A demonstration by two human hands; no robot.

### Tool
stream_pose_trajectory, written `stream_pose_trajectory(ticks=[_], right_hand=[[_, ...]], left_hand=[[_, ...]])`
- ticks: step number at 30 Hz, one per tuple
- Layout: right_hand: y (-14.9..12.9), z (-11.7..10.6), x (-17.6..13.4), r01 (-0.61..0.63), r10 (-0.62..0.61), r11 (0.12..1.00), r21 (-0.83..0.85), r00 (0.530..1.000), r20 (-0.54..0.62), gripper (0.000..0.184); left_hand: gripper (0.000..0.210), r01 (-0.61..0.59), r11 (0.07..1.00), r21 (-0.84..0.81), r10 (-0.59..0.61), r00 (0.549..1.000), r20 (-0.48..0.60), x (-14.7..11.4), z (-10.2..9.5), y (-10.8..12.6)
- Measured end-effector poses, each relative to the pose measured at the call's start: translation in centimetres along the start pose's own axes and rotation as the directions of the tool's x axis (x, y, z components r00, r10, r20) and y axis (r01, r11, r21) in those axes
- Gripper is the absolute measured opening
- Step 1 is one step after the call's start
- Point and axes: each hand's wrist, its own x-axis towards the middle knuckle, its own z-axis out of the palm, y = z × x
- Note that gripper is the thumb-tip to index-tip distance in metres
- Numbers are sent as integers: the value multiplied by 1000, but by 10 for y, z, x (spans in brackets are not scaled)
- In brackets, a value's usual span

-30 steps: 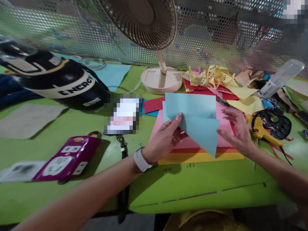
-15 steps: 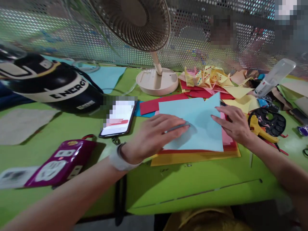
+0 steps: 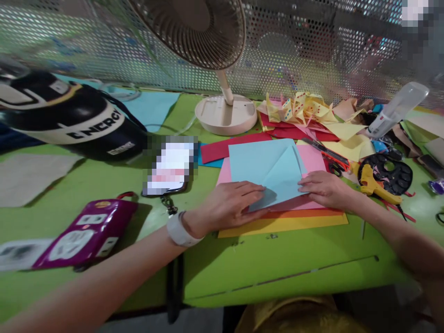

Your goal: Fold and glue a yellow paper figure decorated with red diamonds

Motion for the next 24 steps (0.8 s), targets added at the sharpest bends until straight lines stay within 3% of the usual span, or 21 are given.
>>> stream_pose_trajectory(ticks=[4, 7, 12, 18, 24], right_hand=[[0, 2, 5, -86, 96, 985, 150, 994, -61, 20], [-2, -2, 12, -232, 243, 950, 209, 969, -28, 21], [2, -5, 29, -521, 506, 828, 207, 853, 124, 29], [12, 15, 36, -554, 556, 828, 89, 831, 4, 35], [13, 27, 33, -595, 598, 802, 58, 800, -61, 23]], left_hand=[[15, 70, 993, -93, -77, 994, -80, -1, 1, 4], [17, 103, 990, -96, -115, 985, -128, 3, 2, 4], [19, 216, 968, -129, -238, 952, -190, 15, 2, 1], [18, 245, 963, -116, -266, 938, -221, 27, 4, -12], [19, 231, 972, -49, -236, 940, -245, 27, 9, -17]])
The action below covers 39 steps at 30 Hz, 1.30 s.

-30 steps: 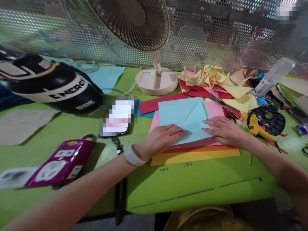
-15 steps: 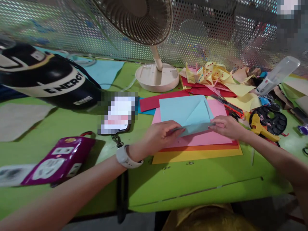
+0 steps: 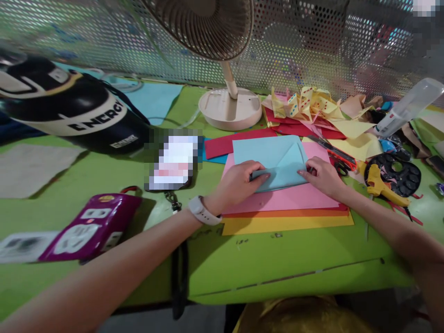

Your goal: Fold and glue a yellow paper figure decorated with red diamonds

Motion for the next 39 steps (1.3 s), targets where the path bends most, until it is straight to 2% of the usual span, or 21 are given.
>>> stream_pose_trajectory(ticks=[4, 7, 9, 12, 14, 19, 28, 33, 36, 38, 39], right_hand=[[-2, 3, 0, -22, 22, 1000, -4, 1000, -21, 21], [-5, 3, 0, -50, 50, 999, -21, 998, -25, 21], [-7, 3, 0, -60, 59, 998, -30, 998, -16, 21], [-8, 3, 0, -59, 59, 998, -38, 998, -16, 22], [-9, 4, 0, -60, 59, 997, -39, 998, -26, 22], [-10, 4, 0, -79, 79, 997, -15, 996, -30, 20], [-8, 2, 1, -115, 116, 989, 92, 993, 5, 11], [-3, -1, 0, -109, 113, 979, 171, 993, -17, 18], [-3, -12, 0, -47, 63, 989, 139, 992, -107, 19], [-8, -23, -2, 50, -41, 997, 62, 989, -139, 20], [-11, -28, -4, 116, -114, 993, 16, 987, -117, 22]], left_hand=[[21, -118, 957, 265, 127, 992, -18, -8, 4, -3], [31, -221, 837, 500, 262, 965, -12, -15, 3, 0], [37, -344, 732, 588, 396, 917, 45, -21, 3, 5], [45, -551, 613, 566, 524, 820, 230, -31, 9, 13], [50, -578, 595, 558, 525, 806, 275, -37, 17, 14], [68, -559, 629, 540, 448, 829, 335, -42, 29, 8], [68, -545, 652, 528, 415, 839, 353, -41, 28, 6], [68, -561, 629, 539, 431, 828, 359, -40, 27, 8], [68, -558, 637, 532, 430, 830, 355, -40, 27, 9], [67, -555, 646, 525, 430, 832, 350, -40, 27, 9], [67, -554, 648, 523, 432, 832, 347, -40, 27, 9]])
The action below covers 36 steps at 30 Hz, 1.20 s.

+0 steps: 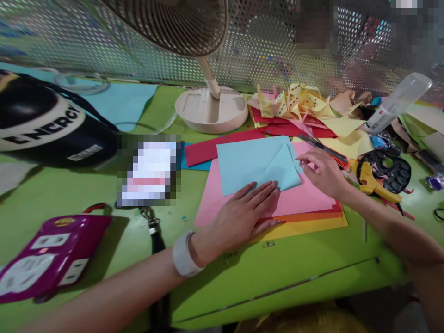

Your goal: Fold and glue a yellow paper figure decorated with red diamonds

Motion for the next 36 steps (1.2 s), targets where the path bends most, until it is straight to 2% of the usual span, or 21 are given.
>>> stream_pose_trajectory(ticks=[2, 4, 7, 9, 14, 20, 29, 36], right_hand=[[-8, -7, -3, 158, -149, 985, -70, 980, 129, 28], [-14, -7, -8, 300, -251, 947, -118, 916, 312, 38], [-17, 2, -17, 411, -280, 896, -166, 816, 505, 61], [-15, 9, -23, 425, -261, 886, -186, 789, 556, 70], [-6, 17, -30, 424, -262, 887, -183, 789, 556, 77], [-3, 22, -39, 406, -279, 892, -199, 840, 466, 73], [-1, 24, -40, 416, -293, 889, -191, 838, 459, 71], [1, 27, -41, 417, -307, 890, -185, 847, 433, 70]], left_hand=[[68, -1, 1000, 2, 1, 1000, -10, 0, 0, 0], [70, -2, 1000, 8, 2, 1000, -12, 0, 0, 0], [73, -4, 999, 32, 4, 1000, 9, 1, -1, 1], [73, -5, 999, 51, 4, 999, 32, 1, -1, 1], [73, 14, 1000, 22, -16, 996, 84, -1, 1, -6], [81, 117, 993, -17, -114, 988, 108, -7, -2, -20], [82, 106, 994, 12, -106, 987, 123, -19, -7, -23], [83, 59, 998, 32, -64, 981, 185, -29, -17, -34]])
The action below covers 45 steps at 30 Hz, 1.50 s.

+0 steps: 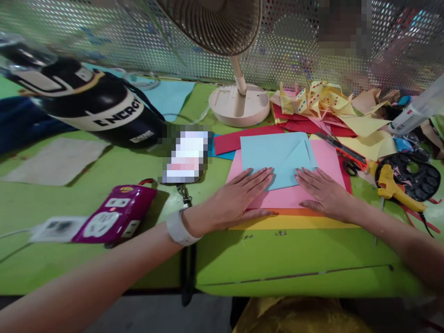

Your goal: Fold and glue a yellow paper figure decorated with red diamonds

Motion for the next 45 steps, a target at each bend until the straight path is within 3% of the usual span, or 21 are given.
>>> stream_pose_trajectory(ticks=[4, 8, 13, 19, 26, 45], right_hand=[[0, 2, 0, -4, 4, 1000, -15, 1000, -11, 70], [0, 3, -1, -12, 12, 1000, -15, 1000, -23, 70], [-2, 1, 0, -17, 17, 1000, -9, 1000, 10, 71], [-4, -1, 1, -21, 21, 1000, 3, 1000, 15, 71], [-13, -6, 1, 17, -27, 995, -102, 994, -105, 65], [-17, -5, 1, 30, -54, 985, -171, 990, -133, 63]], left_hand=[[82, 19, 1000, 12, -19, 999, -49, 2, -8, 4], [87, 2, 1000, 9, -1, 991, -136, 20, -7, 26], [97, -48, 999, -5, 47, 995, -88, 35, 6, 43], [99, -60, 997, -50, 55, 994, -94, 31, 11, 41], [101, -61, 997, -37, 57, 992, -113, 30, 14, 42], [97, -63, 998, 22, 65, 993, -101, 30, 17, 42]])
